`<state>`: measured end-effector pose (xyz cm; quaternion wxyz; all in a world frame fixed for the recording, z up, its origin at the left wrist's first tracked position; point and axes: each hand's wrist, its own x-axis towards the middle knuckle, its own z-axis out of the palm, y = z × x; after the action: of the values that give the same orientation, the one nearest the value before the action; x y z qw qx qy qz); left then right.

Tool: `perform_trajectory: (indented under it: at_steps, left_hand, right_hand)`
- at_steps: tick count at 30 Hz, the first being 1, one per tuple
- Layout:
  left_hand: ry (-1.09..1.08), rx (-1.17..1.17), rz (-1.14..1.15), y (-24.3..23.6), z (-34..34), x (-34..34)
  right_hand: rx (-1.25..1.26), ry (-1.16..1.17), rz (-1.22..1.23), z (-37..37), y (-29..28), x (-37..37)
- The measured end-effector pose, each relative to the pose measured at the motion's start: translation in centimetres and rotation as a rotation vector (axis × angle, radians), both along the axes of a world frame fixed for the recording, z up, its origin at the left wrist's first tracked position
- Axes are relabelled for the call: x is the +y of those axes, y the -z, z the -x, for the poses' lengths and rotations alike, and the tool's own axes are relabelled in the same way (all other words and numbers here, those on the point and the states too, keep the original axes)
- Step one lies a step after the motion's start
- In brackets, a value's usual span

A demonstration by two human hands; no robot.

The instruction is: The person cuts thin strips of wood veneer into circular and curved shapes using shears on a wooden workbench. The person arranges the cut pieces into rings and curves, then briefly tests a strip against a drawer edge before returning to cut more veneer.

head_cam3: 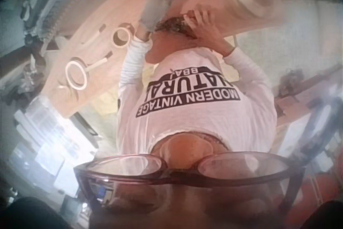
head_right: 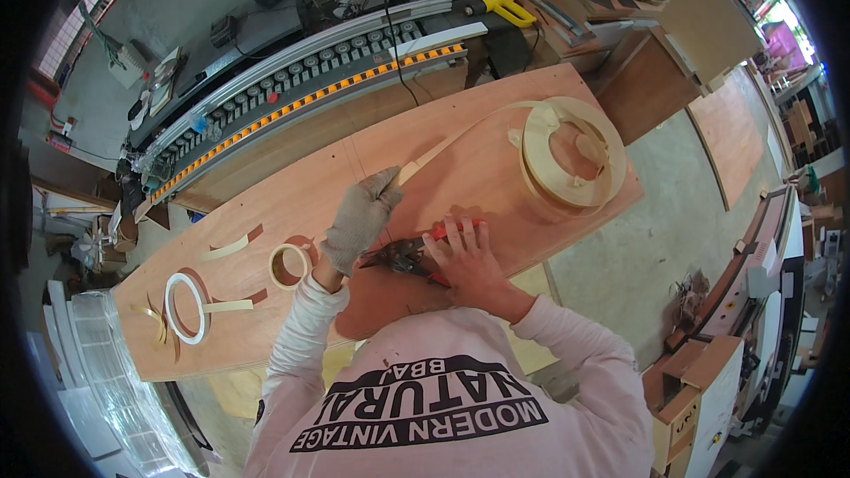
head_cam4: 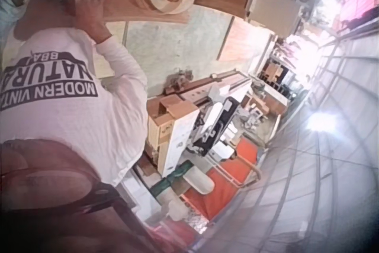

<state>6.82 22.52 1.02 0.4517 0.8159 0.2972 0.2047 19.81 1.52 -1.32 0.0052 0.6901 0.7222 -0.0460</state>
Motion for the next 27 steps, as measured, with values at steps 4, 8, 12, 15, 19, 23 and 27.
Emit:
perform_trajectory:
  at_steps: [4,8,12,15,19,23,27]
  left_hand:
    - [0.039,0.023,-0.084,1.0,1.2,0.7]
    - [0.049,0.074,-0.047,2.0,2.0,0.7]
    - [0.056,0.041,-0.052,2.9,2.2,-0.1]
    - [0.088,0.122,-0.119,3.0,2.3,-0.6]
    - [0.135,0.199,-0.155,2.5,2.5,-1.3]
    - [0.176,0.29,-0.12,2.6,2.6,-1.9]
    - [0.208,0.281,-0.143,3.1,2.8,-2.4]
  right_hand:
    - [0.248,0.148,0.182,-1.5,-1.5,-0.6]
    - [0.908,0.347,0.561,-4.8,-3.9,-1.9]
    - [1.635,0.68,0.732,-6.0,-5.5,-3.8]
    - [1.662,0.691,0.702,-6.3,-6.4,-4.5]
    - [1.557,0.636,0.77,-6.5,-6.6,-4.2]
    - [1.59,0.661,0.765,-6.3,-6.3,-3.9]
    - [1.637,0.622,0.75,-6.1,-6.0,-4.0]
